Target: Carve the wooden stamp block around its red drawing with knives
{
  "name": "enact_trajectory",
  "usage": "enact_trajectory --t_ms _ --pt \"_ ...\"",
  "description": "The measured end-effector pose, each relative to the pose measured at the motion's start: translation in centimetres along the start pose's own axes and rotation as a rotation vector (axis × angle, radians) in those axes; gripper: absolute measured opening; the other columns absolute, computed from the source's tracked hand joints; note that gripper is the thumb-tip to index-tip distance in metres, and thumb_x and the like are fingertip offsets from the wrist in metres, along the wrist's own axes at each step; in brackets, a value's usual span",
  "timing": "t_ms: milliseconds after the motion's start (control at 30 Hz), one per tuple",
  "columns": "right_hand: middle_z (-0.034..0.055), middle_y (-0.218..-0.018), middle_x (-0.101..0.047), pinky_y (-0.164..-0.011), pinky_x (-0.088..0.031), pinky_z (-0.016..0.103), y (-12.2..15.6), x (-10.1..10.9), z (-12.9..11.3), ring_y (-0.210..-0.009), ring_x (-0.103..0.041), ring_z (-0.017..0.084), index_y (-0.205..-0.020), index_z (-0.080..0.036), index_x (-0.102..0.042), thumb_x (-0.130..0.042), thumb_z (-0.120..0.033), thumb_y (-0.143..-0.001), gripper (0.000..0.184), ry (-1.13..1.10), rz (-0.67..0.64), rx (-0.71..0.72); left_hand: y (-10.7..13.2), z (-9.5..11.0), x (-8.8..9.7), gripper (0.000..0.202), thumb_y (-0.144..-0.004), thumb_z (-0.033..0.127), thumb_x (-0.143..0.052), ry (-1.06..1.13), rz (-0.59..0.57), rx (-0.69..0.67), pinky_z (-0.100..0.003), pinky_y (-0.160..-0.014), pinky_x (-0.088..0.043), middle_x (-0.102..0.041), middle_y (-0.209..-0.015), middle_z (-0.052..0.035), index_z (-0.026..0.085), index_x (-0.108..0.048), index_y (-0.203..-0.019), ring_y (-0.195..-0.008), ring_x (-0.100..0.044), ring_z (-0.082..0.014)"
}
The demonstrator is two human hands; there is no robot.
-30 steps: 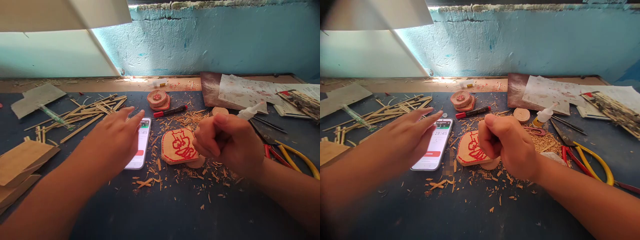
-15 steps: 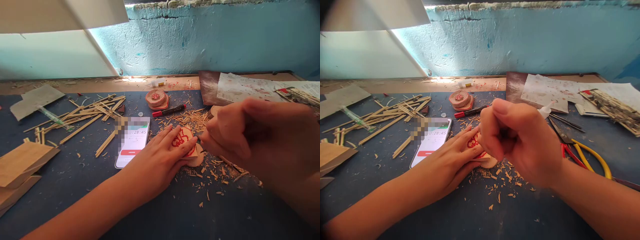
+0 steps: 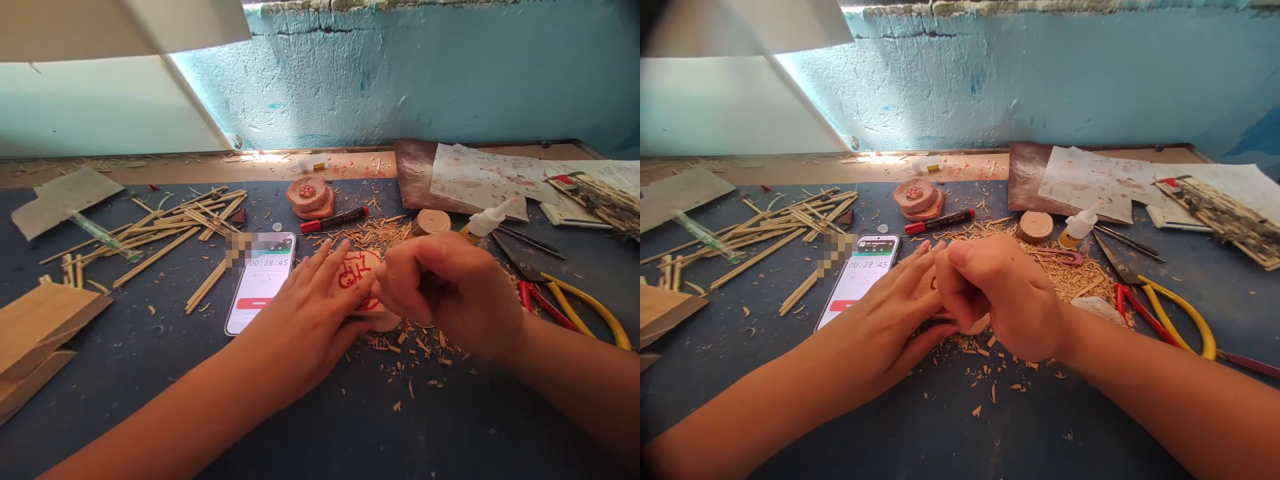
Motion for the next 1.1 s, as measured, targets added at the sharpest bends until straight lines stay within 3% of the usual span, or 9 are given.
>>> enact_trajectory --t_ms 100,167,267,467,633,733,867,933,1100 --pt "-0.0027 -0.058 -0.046 -0.055 -0.036 0.029 -0.1 0.0 0.0 -0.056 -0.042 0.012 -0.064 -0.022 -0.055 -0.049 -0.042 -0.122 0.062 0.007 -0.002 0.010 0.6 0.3 0.1 0.095 -0.116 0.066 -0.067 -0.180 0.071 0.015 -0.089 -0.141 -0.037 -0.021 -0.202 -0.0248 0.032 -0.023 -0.194 -0.188 -0.020 -0.0544" --pt "-0.0029 -0.058 -0.046 -0.053 -0.035 0.028 0.0 0.0 0.1 -0.056 -0.042 0.011 -0.064 -0.022 -0.054 -0.048 -0.042 -0.122 0.062 0.010 -0.003 0.010 1.0 0.3 0.2 0.097 -0.118 0.075 -0.056 -0.229 0.099 0.044 -0.091 -0.139 -0.039 -0.015 -0.203 -0.0270 0.029 -0.019 -0.195 -0.189 -0.017 -0.0555" --pt "-0.0036 -0.058 -0.044 -0.053 -0.035 0.028 0.1 0.1 0.3 -0.055 -0.041 0.011 -0.065 -0.022 -0.054 -0.046 -0.041 -0.123 0.062 0.010 -0.006 0.008 1.2 0.1 -0.1 0.091 -0.120 0.077 -0.044 -0.231 0.095 0.073 -0.088 -0.136 -0.045 -0.015 -0.203 -0.0261 0.028 -0.020 -0.194 -0.188 -0.021 -0.0544" --pt "-0.0035 -0.058 -0.043 -0.054 -0.036 0.029 0.1 0.2 0.3 -0.055 -0.041 0.012 -0.066 -0.022 -0.055 -0.046 -0.040 -0.123 0.061 0.004 -0.008 -0.001 1.1 0.0 -0.5 0.092 -0.120 0.075 -0.048 -0.260 0.104 0.078 -0.090 -0.137 -0.042 -0.024 -0.201 -0.0272 0.030 -0.017 -0.194 -0.189 -0.020 -0.0537" --pt "-0.0033 -0.057 -0.042 -0.053 -0.035 0.030 0.1 0.1 0.4 -0.055 -0.041 0.012 -0.064 -0.022 -0.056 -0.049 -0.040 -0.122 0.061 -0.005 -0.010 -0.015 0.4 0.7 0.1 0.085 -0.122 0.069 -0.051 -0.134 0.070 0.003 -0.078 -0.148 -0.036 -0.030 -0.200 -0.0234 0.028 -0.026 -0.191 -0.188 -0.027 -0.0461" --pt "-0.0032 -0.058 -0.043 -0.056 -0.035 0.031 0.0 0.3 0.4 -0.056 -0.042 0.012 -0.065 -0.022 -0.057 -0.051 -0.045 -0.122 0.061 -0.024 -0.011 -0.024 -0.2 1.1 0.0 0.068 -0.125 0.059 -0.050 -0.025 -0.006 -0.046 -0.072 -0.149 -0.040 -0.033 -0.200 -0.0198 0.028 -0.043 -0.185 -0.188 -0.030 -0.0419" --pt "-0.0027 -0.063 -0.045 -0.059 -0.034 0.032 -0.2 0.5 0.6 -0.060 -0.042 0.013 -0.068 -0.023 -0.059 -0.052 -0.047 -0.123 0.060 -0.049 -0.010 -0.046 -0.8 1.0 -0.4 0.048 -0.126 0.048 -0.050 0.041 -0.086 -0.050 -0.076 -0.145 -0.045 -0.050 -0.191 -0.0192 0.028 -0.068 -0.166 -0.182 -0.043 -0.0439" --pt "-0.0029 -0.065 -0.045 -0.059 -0.035 0.033 -0.3 0.7 0.8 -0.061 -0.042 0.014 -0.070 -0.023 -0.059 -0.051 -0.049 -0.123 0.059 -0.053 -0.016 -0.065 -1.0 0.9 -0.5 0.044 -0.126 0.044 -0.050 0.059 -0.079 -0.056 -0.077 -0.144 -0.047 -0.057 -0.185 -0.0196 0.027 -0.071 -0.162 -0.178 -0.049 -0.0436" --pt "-0.0020 -0.067 -0.048 -0.060 -0.036 0.034 -0.5 0.8 0.8 -0.063 -0.044 0.015 -0.074 -0.024 -0.058 -0.046 -0.050 -0.121 0.055 0.019 -0.038 -0.103 -1.1 0.6 -0.6 0.042 -0.125 0.036 -0.052 0.083 -0.064 -0.057 -0.078 -0.143 -0.046 -0.054 -0.186 -0.0204 0.027 -0.071 -0.161 -0.176 -0.051 -0.0435"
Point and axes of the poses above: each hand's wrist, its own y-axis away from the middle knuckle, its own x-axis out of the back of the hand, z = x × y, the point moved 6 cm from there along -y, towards the middle knuckle
